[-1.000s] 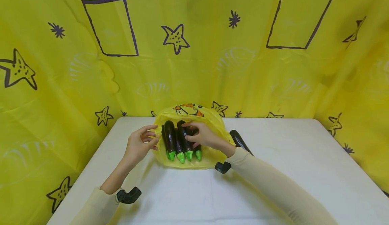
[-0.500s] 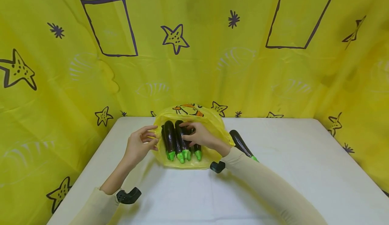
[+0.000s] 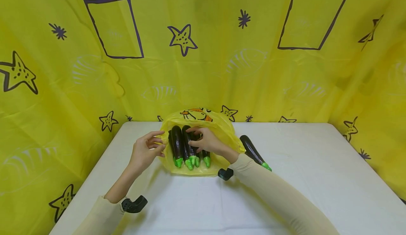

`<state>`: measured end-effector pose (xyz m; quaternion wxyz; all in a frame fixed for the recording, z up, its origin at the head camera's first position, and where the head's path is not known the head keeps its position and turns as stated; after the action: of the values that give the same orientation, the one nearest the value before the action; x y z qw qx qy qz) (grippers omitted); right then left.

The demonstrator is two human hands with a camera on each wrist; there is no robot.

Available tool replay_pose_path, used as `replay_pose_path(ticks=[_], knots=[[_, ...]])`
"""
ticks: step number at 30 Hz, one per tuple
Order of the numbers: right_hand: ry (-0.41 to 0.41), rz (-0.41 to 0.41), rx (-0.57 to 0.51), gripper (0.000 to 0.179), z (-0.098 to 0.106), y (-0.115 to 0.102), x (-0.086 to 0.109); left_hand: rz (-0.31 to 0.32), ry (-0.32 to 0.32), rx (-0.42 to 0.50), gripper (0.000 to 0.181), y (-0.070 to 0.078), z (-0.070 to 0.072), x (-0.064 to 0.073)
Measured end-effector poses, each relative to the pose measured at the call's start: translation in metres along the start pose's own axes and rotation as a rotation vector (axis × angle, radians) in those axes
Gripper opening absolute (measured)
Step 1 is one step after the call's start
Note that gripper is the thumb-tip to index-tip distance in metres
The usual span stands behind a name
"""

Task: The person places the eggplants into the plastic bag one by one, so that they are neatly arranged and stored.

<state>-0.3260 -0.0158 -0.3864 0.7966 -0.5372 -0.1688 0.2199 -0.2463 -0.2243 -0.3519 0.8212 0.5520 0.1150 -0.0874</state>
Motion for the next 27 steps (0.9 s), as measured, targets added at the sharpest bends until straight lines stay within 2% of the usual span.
replay_pose_path(ticks=[18, 27], knots=[[-0.011, 0.026, 0.042, 0.052, 0.005, -0.003, 0.006, -0.016, -0.009, -0.015, 0.05, 0.002, -0.002, -0.002], [-0.08, 0.066, 0.1, 0.058, 0.006, -0.009, 0.016, -0.002, -0.01, -0.003, 0.049, 0.001, 0.0, 0.0]])
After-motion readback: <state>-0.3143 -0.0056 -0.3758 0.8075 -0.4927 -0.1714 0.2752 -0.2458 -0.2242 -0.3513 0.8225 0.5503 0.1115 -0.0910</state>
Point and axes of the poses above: each hand's wrist, its own x-axis away from the middle knuckle, its own z-axis out of the back of the hand, y = z × x, the point moved 7 cm from there along -x, towards the middle knuckle, and after that the axes turned 4 degrees about -z, right-handed, at the moved point
